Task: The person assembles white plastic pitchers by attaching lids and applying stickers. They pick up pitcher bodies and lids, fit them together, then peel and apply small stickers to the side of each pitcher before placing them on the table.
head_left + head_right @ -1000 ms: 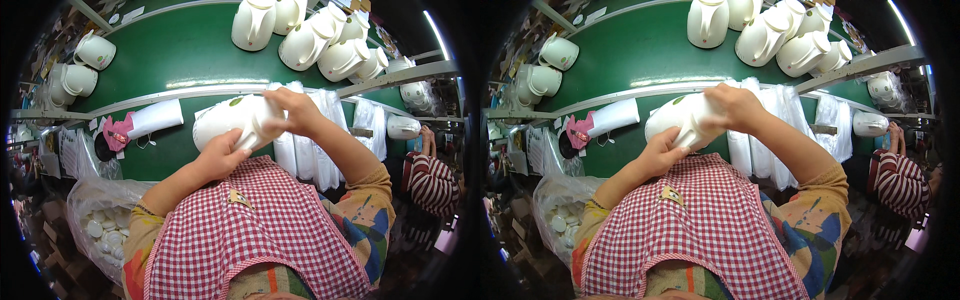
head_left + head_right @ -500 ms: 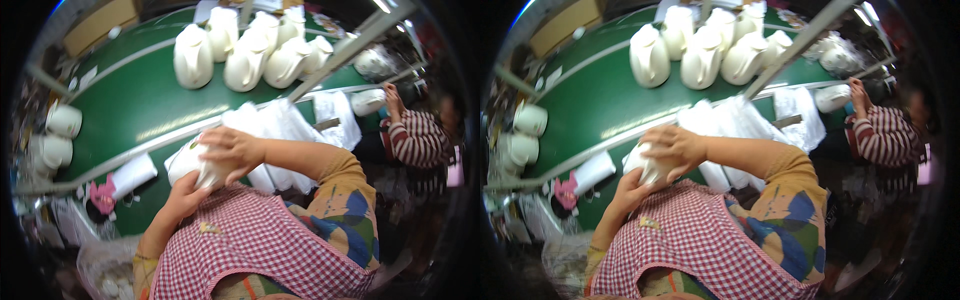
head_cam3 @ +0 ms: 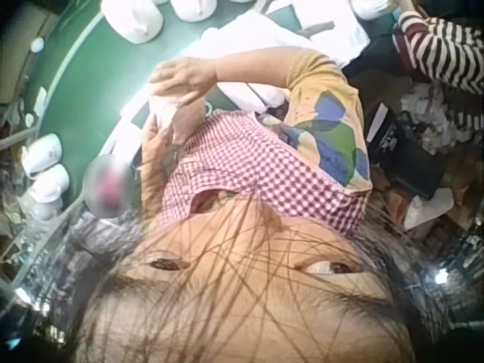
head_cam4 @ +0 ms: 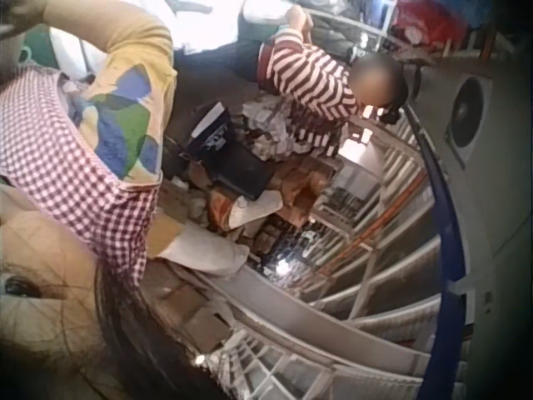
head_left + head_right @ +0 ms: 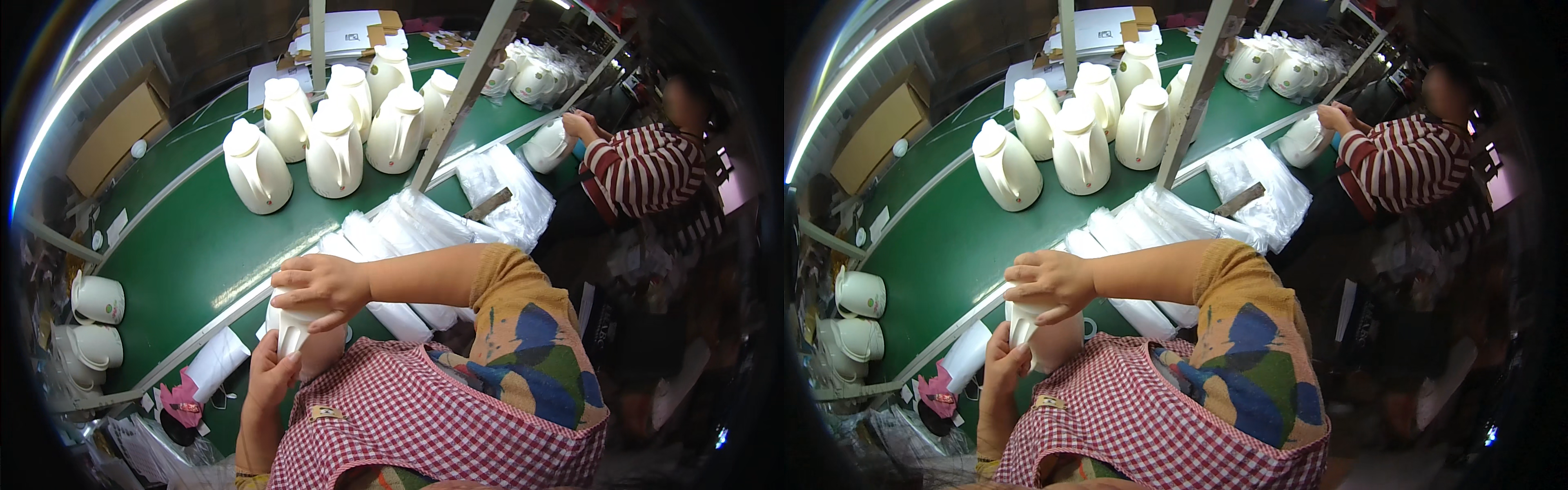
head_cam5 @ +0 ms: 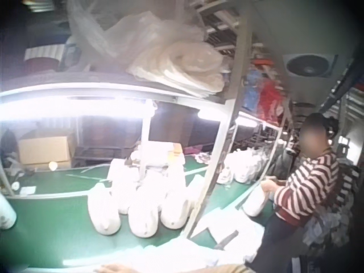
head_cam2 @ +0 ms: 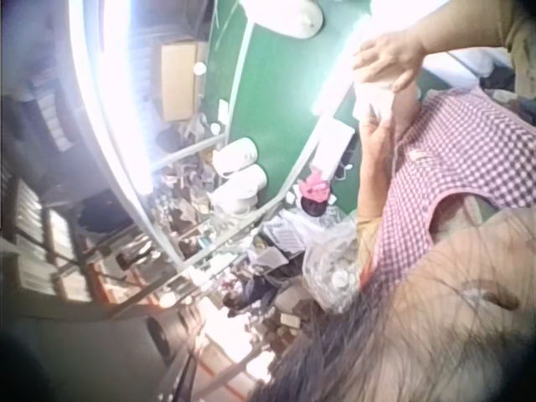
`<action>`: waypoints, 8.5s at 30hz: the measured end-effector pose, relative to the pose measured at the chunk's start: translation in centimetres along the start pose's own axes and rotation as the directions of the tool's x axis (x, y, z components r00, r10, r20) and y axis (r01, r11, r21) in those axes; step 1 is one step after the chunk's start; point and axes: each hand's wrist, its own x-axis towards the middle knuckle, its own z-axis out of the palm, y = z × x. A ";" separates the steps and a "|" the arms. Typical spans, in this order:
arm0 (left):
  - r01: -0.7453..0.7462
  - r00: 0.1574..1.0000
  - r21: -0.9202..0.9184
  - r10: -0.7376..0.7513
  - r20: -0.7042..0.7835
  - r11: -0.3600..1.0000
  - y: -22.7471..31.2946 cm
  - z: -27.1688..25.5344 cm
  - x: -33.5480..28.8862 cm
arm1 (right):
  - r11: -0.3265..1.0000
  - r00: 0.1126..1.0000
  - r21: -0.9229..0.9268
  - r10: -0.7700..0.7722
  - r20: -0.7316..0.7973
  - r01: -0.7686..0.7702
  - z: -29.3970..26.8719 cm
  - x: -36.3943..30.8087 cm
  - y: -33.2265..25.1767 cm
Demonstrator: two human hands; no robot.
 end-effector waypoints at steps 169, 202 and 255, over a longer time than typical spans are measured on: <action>-0.407 0.819 -0.268 0.219 -0.531 0.873 4.4 -15.9 22.0 | 0.346 0.238 0.349 0.918 -0.316 -0.871 17.1 5.7 13.4; -0.466 0.802 0.143 0.485 -0.349 0.873 7.7 -20.6 38.9 | -0.004 0.278 0.785 0.934 0.224 -0.619 12.7 -8.4 6.2; 0.124 0.687 0.969 0.687 -0.239 0.212 2.4 -22.4 -3.1 | 0.162 0.508 0.628 0.751 0.422 -0.761 12.0 -7.3 -1.7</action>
